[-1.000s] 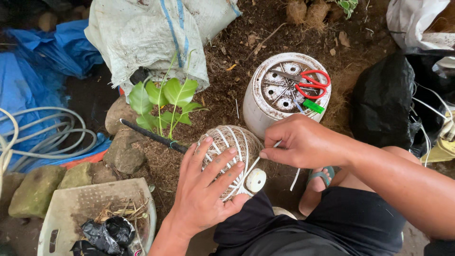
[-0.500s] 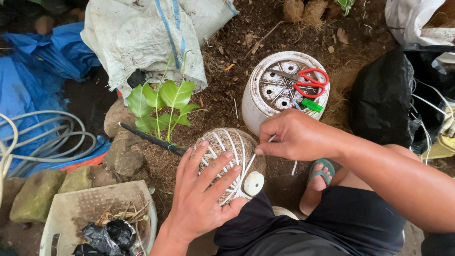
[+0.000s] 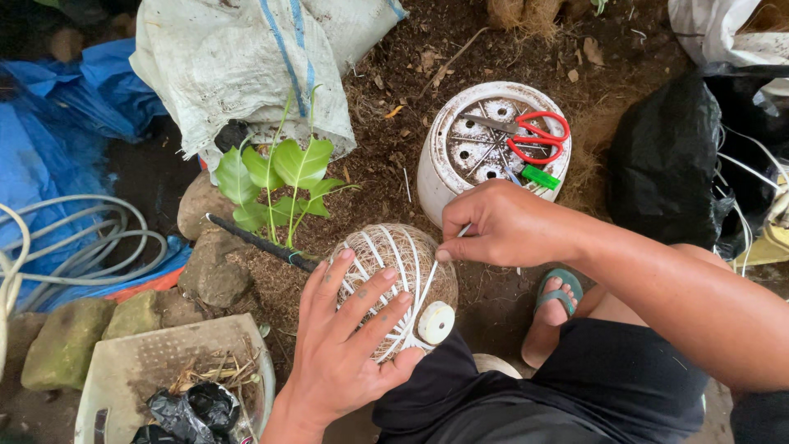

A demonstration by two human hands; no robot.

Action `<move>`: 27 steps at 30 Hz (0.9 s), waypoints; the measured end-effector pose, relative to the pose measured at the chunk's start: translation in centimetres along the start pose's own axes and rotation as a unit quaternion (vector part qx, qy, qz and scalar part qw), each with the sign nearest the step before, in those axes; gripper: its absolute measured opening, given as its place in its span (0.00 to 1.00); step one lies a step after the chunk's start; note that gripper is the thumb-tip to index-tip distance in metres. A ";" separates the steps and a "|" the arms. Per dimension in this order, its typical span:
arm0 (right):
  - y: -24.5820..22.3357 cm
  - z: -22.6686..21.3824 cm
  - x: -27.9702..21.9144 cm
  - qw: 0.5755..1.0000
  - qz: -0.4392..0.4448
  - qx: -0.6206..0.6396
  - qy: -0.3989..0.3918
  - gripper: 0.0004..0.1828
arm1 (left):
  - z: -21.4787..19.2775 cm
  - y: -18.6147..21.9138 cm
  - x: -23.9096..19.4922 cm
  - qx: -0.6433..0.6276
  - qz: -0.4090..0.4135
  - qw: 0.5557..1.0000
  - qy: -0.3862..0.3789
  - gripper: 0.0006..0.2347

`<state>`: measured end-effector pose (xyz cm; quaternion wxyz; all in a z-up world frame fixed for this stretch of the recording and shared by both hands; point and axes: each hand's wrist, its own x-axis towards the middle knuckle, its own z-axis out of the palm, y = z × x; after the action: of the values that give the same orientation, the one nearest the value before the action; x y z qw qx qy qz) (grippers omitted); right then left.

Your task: The person wraps a white plastic tie around a coconut husk root ball attached to a small plant. They secure the tie by melting the end with a lighter and pressing it flat, repeating the process to ensure the root ball is held firmly.

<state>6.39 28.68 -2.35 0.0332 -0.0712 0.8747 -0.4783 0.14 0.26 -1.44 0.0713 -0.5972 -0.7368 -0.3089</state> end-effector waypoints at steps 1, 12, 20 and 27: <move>0.0 0.0 0.0 1.000 0.004 0.001 0.000 0.12 | 0.0 0.0 0.0 -0.001 0.002 1.000 0.000 0.25; 2.0 0.7 1.6 0.993 0.075 0.068 -0.057 0.09 | -0.6 -1.1 0.5 -0.028 0.002 1.000 0.001 0.24; 3.8 2.1 2.4 0.971 -0.005 0.217 -0.101 0.11 | 0.3 -2.5 -1.7 -0.101 -0.041 0.987 0.114 0.28; 2.2 2.7 2.3 0.981 0.015 0.161 -0.104 0.12 | 5.6 -2.3 -5.1 -0.419 -0.424 0.692 0.408 0.30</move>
<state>4.24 27.28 -5.64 0.1420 -0.1012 0.7788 -0.6026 0.92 -1.16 -9.19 -0.0315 -0.0043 -0.6043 -0.7961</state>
